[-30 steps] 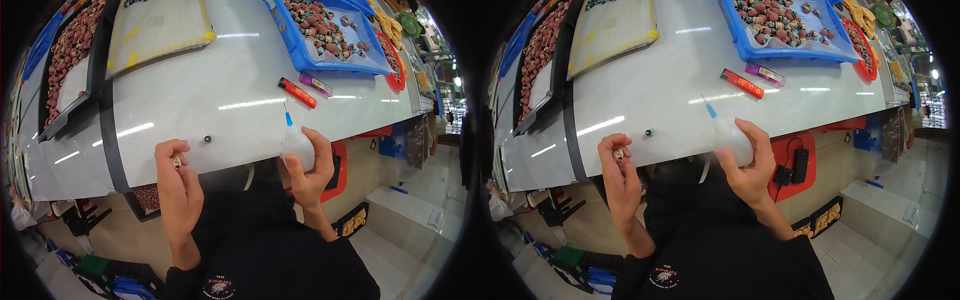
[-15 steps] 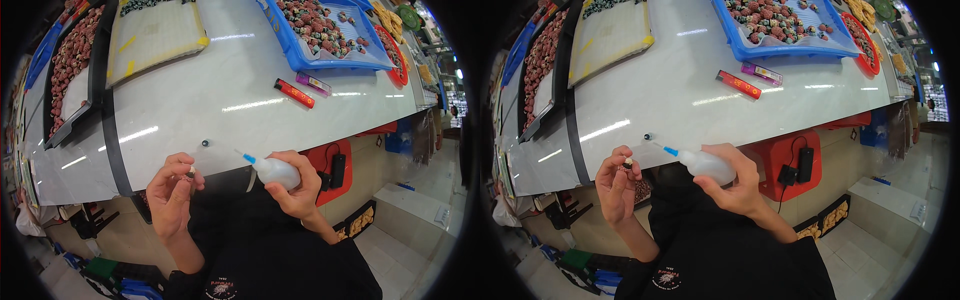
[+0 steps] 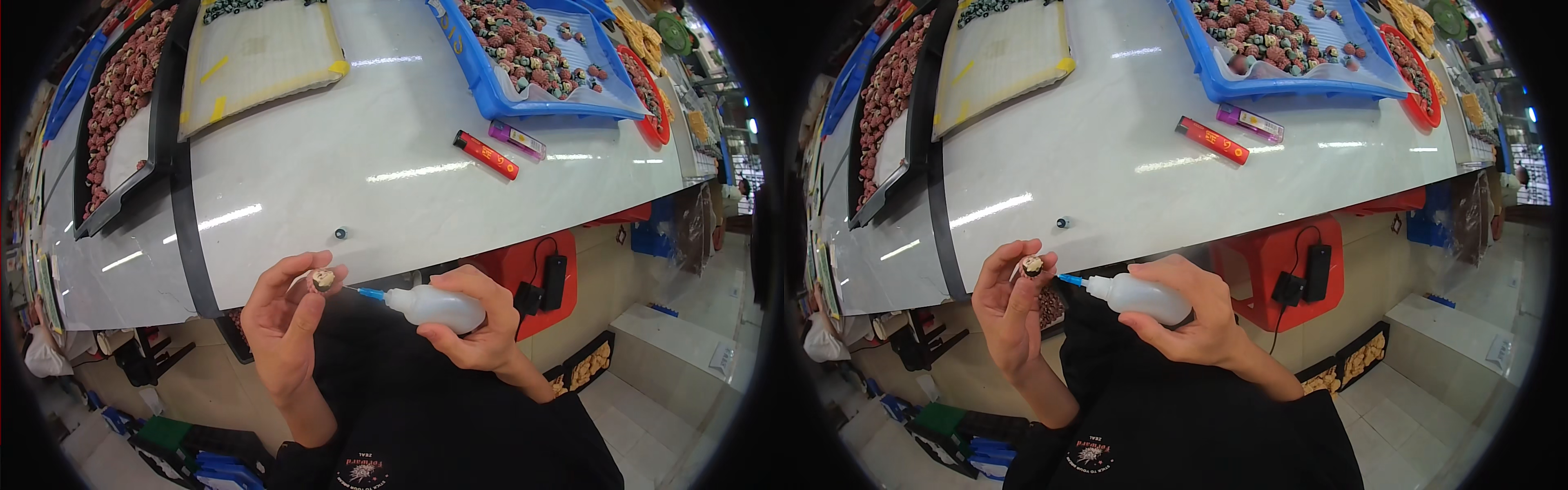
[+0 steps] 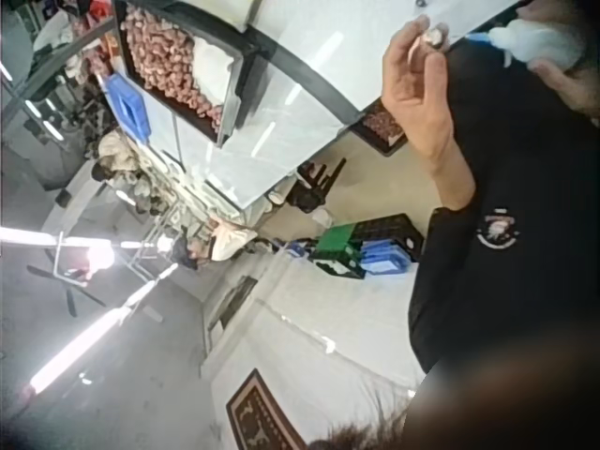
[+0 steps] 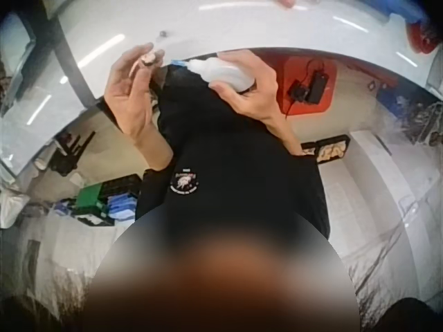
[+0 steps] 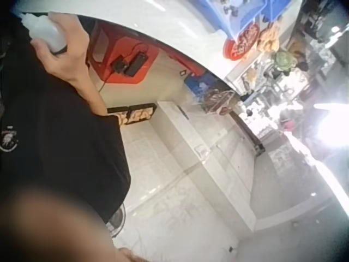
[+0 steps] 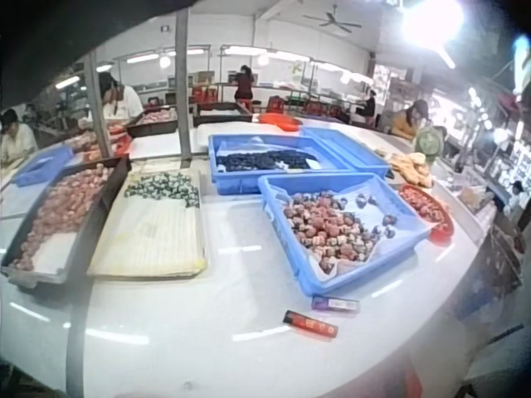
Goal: Applying glue to small plastic components and assembling them.
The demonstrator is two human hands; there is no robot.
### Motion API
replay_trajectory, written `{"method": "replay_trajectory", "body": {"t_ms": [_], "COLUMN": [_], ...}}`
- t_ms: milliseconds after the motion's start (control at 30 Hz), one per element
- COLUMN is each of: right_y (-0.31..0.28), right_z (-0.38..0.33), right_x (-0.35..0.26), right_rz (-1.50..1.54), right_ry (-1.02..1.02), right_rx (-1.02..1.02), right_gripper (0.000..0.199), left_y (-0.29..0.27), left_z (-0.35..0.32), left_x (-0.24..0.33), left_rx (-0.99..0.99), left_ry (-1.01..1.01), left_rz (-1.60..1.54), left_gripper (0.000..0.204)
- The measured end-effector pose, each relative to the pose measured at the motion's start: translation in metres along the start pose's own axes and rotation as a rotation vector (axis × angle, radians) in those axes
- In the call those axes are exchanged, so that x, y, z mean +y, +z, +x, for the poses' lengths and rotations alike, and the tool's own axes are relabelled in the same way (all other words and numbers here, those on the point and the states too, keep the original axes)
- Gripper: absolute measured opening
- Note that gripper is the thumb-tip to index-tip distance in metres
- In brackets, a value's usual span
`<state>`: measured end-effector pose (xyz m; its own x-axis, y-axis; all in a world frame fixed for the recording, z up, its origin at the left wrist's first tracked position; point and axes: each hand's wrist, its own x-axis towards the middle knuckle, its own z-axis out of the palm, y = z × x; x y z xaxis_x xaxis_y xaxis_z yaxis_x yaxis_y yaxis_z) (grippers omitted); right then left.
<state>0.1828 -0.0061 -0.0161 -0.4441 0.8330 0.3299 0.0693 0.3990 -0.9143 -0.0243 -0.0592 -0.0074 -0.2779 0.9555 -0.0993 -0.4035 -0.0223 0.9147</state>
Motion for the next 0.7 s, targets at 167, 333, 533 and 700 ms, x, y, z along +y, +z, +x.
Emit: {"method": "replay_trajectory", "body": {"t_ms": [167, 333, 533, 700], "right_y": [0.001, -0.002, -0.004, -0.008], "right_z": [0.001, 0.003, 0.005, 0.011], "right_x": [-0.001, -0.004, -0.007, -0.013], "right_rz": [-0.016, -0.019, -0.031, -0.039], "right_ry": [-0.023, -0.003, -0.007, 0.017], "right_rx": [-0.018, -0.027, -0.03, -0.012], "right_gripper": [0.047, 0.046, 0.045, 0.053], "left_y": [0.002, -0.003, -0.005, -0.004], "left_z": [-0.001, -0.002, -0.002, -0.003], "left_x": [0.002, 0.001, -0.001, 0.0], "left_rx": [0.017, -0.045, -0.04, -0.067], "left_ry": [-0.02, -0.04, -0.042, -0.048], "left_rz": [0.016, 0.068, 0.018, 0.077], "left_gripper": [0.028, 0.03, 0.031, 0.029]}}
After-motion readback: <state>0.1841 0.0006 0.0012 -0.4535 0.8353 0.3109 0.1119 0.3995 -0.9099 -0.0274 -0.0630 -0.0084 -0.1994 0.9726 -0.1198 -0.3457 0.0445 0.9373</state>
